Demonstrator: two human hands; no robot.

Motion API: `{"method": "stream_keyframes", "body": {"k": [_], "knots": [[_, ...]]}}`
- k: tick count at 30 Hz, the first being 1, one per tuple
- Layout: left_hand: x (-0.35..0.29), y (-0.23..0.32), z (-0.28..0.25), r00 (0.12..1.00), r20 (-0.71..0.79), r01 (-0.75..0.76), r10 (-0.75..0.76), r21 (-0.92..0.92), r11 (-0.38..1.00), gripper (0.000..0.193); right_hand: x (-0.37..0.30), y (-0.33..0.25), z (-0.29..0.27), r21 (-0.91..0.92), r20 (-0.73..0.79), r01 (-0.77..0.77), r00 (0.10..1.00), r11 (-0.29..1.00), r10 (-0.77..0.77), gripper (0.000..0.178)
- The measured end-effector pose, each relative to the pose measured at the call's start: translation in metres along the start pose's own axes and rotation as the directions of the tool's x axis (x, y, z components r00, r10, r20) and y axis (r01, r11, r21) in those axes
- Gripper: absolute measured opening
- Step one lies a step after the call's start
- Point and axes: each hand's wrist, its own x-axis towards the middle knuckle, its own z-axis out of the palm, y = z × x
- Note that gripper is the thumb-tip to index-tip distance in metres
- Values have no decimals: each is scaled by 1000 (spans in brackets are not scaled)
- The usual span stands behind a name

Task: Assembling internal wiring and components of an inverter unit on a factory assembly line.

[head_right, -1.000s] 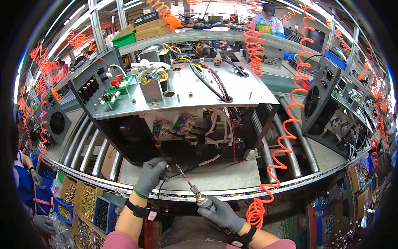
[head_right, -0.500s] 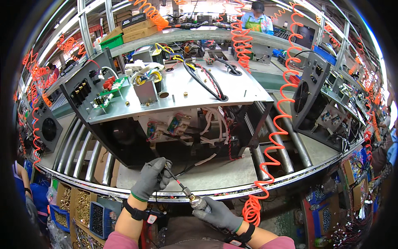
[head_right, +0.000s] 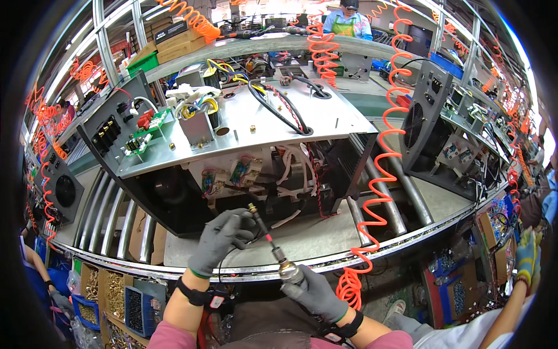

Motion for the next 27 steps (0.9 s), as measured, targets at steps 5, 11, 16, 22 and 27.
{"method": "stream_keyframes", "body": {"k": [5, 11, 16, 22, 27], "knots": [[35, -30, 20, 995, 60, -101, 84, 721, 686, 51, -9, -2, -9, 223, -37, 19, 999, 975, -11, 36], [49, -65, 18, 985, 22, 32, -173, 952, 303, 50, -20, 11, -12, 161, -103, 53, 994, 986, -37, 39], [28, -55, 23, 992, 56, -103, 114, 881, 462, 33, -20, 23, -16, 230, -86, 37, 996, 973, -17, 37], [22, -3, -4, 771, 72, -228, 632, 959, 169, 11, -19, 27, -22, 309, -86, 64, 996, 949, -40, 30], [62, 34, -23, 628, 184, -266, 756, 964, -13, 10, -10, 27, -14, 200, -158, 79, 986, 977, -47, 38]]}}
